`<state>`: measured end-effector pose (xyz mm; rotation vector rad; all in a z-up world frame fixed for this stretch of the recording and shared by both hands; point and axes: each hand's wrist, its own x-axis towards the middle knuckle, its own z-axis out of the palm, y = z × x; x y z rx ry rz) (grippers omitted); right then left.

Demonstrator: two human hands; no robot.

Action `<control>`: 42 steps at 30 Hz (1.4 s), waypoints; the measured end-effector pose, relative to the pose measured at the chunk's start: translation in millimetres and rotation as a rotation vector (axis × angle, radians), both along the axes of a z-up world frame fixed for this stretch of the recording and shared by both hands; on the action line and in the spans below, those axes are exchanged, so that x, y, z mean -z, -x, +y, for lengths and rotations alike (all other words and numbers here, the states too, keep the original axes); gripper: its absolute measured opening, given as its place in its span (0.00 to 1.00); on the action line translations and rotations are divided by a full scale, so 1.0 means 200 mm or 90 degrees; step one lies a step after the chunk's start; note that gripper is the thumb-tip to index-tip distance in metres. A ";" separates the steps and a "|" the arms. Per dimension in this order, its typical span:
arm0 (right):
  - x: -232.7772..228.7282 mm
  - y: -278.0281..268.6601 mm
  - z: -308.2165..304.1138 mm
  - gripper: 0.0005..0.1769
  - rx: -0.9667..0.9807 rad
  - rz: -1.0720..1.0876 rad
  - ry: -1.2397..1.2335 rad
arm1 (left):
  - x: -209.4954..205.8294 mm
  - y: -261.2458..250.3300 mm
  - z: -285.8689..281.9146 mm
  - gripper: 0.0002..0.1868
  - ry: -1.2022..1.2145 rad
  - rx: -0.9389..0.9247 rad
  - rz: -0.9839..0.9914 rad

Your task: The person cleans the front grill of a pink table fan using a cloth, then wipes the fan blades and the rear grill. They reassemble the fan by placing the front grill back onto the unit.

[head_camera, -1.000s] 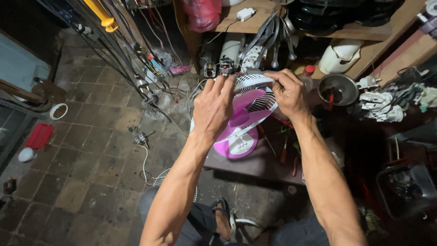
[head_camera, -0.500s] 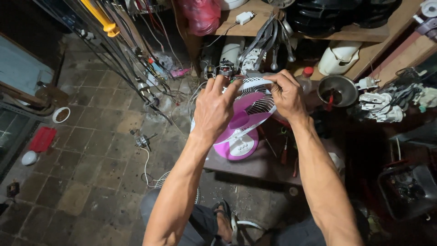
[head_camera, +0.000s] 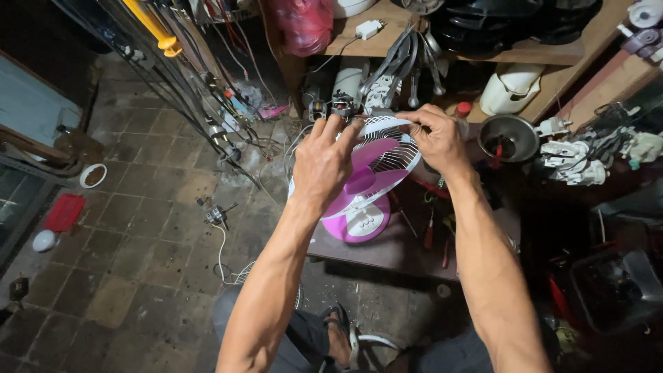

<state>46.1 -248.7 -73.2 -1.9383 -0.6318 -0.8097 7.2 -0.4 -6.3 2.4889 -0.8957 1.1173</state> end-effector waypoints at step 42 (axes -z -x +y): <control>0.32 -0.05 -0.15 0.07 0.066 0.200 -0.063 | -0.02 -0.01 -0.02 0.10 0.029 -0.016 0.020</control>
